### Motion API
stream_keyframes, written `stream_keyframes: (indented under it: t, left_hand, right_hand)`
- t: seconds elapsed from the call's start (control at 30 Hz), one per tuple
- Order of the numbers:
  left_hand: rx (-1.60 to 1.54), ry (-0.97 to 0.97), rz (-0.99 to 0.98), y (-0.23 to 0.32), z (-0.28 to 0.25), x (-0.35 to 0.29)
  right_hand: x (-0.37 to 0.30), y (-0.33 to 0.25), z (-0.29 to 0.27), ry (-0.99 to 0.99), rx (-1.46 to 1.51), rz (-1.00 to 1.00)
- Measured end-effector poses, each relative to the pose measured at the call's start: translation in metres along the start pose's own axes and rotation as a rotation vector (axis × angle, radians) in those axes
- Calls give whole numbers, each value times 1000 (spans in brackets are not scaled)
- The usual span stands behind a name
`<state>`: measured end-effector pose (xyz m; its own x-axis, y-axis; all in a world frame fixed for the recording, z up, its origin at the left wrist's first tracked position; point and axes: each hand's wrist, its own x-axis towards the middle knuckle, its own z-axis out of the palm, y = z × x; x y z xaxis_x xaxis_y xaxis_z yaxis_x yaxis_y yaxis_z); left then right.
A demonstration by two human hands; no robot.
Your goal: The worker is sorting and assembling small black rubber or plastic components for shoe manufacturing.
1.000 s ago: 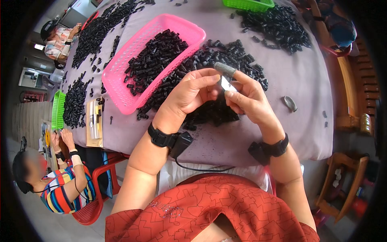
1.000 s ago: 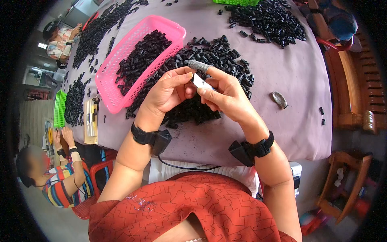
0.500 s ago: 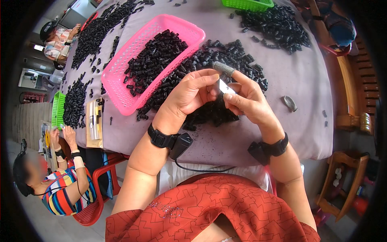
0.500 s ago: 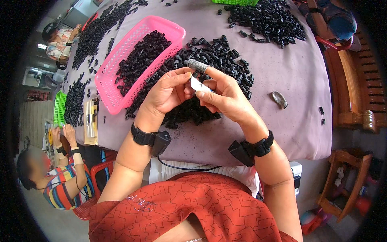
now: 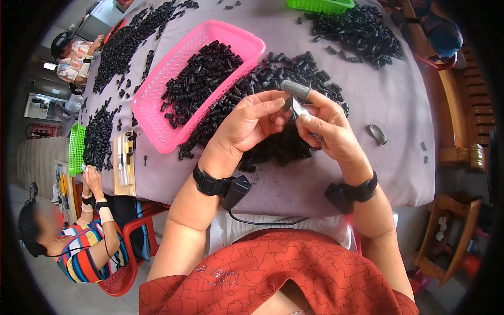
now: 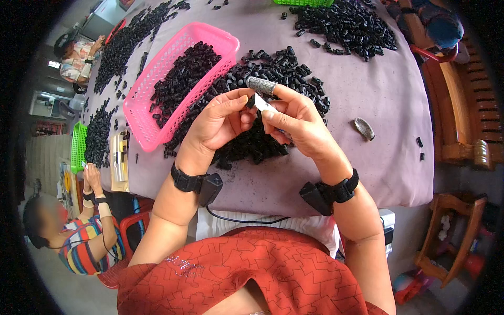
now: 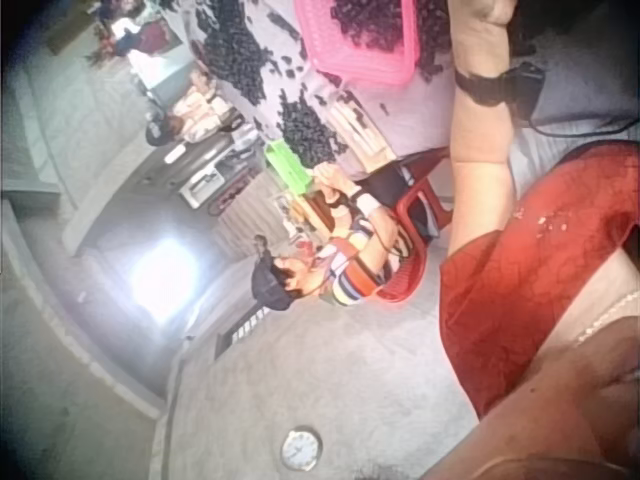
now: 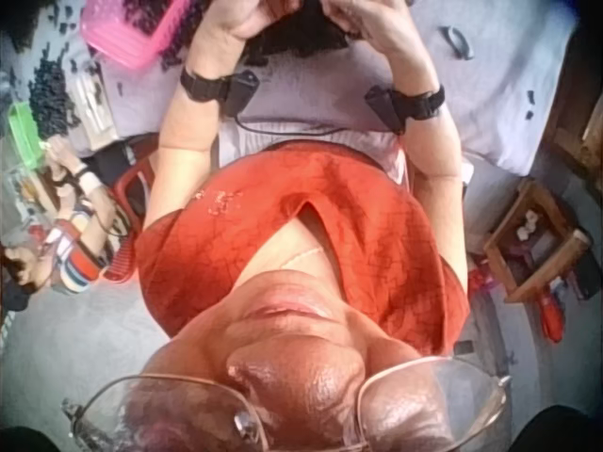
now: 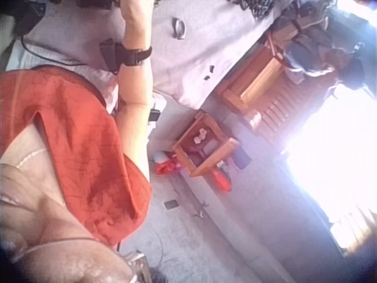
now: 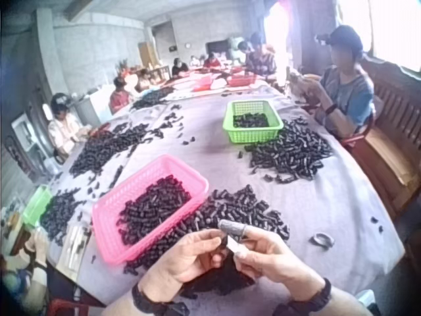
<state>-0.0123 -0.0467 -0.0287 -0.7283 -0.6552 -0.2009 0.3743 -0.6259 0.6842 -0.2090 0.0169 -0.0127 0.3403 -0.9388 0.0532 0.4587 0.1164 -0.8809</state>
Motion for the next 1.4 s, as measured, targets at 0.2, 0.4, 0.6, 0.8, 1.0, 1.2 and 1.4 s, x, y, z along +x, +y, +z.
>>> stream_keyframes:
  t: [0.2, 0.4, 0.6, 0.8, 1.0, 1.2, 1.4]
  left_hand:
    - [43, 36, 48, 1, 0, 0]
    - [-25, 55, 103, 4, -2, 1]
    - [-10, 75, 49, 0, 0, 2]
    - [-28, 12, 40, -4, 4, 2]
    - [-79, -29, 21, -2, 5, 0]
    - [-78, 41, 11, -1, 6, 0]
    - [-27, 12, 12, -1, 5, 0]
  right_hand:
    - [1, 0, 0, 65, -42, 49]
    - [1, 3, 0, 99, -157, 26]
    - [-1, 0, 6, 31, -164, 12]
    - [-1, 3, 3, 26, -172, 39]
    - [-1, 5, 2, -5, -122, 32]
    - [-1, 4, 3, 16, -129, 28]
    - [-1, 4, 3, 33, -167, 24]
